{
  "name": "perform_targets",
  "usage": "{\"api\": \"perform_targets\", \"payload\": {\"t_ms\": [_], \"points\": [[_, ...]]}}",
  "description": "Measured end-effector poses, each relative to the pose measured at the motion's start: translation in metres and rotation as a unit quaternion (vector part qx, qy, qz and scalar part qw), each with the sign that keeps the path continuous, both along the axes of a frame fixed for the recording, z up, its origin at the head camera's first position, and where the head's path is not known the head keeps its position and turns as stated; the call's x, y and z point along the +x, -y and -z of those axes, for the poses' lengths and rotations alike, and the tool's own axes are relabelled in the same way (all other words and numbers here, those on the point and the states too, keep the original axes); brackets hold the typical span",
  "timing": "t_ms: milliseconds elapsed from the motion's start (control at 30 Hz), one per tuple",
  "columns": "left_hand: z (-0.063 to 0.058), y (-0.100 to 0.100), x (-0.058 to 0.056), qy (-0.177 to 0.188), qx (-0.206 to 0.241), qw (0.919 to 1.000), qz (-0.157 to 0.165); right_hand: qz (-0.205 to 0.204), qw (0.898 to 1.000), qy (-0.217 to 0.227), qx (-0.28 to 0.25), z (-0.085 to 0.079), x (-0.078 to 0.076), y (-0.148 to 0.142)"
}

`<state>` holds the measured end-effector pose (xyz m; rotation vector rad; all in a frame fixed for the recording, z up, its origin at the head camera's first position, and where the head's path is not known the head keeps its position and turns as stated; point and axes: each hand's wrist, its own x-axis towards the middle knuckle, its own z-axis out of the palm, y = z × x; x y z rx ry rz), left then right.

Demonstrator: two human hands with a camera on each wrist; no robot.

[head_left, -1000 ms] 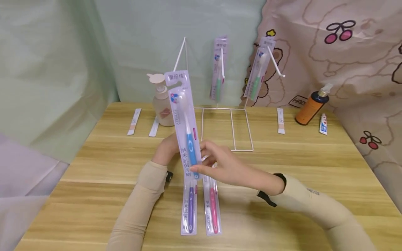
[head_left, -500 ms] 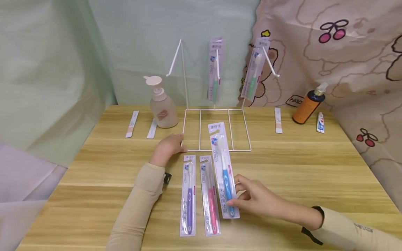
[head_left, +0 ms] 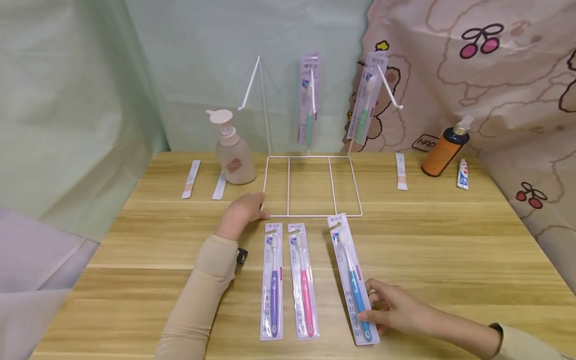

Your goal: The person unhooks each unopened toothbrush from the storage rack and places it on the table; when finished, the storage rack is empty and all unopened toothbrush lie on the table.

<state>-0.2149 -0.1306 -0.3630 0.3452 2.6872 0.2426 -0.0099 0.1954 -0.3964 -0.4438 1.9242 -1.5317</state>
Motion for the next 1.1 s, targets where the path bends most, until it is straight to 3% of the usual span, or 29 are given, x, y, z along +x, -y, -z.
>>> {"api": "perform_targets", "payload": {"t_ms": [733,833,1100], "points": [[0.002,-0.003,-0.002,-0.002,-0.001,1.0000,-0.003,0.019,0.996,0.091,-0.003,0.014,-0.018,0.028],[0.003,-0.002,-0.002,-0.002,-0.002,1.0000,-0.002,0.030,0.995,0.097,0.013,0.016,-0.019,0.034],[0.003,-0.002,-0.002,-0.001,-0.006,1.0000,0.001,0.041,0.993,0.063,0.093,0.013,-0.023,0.045]]}}
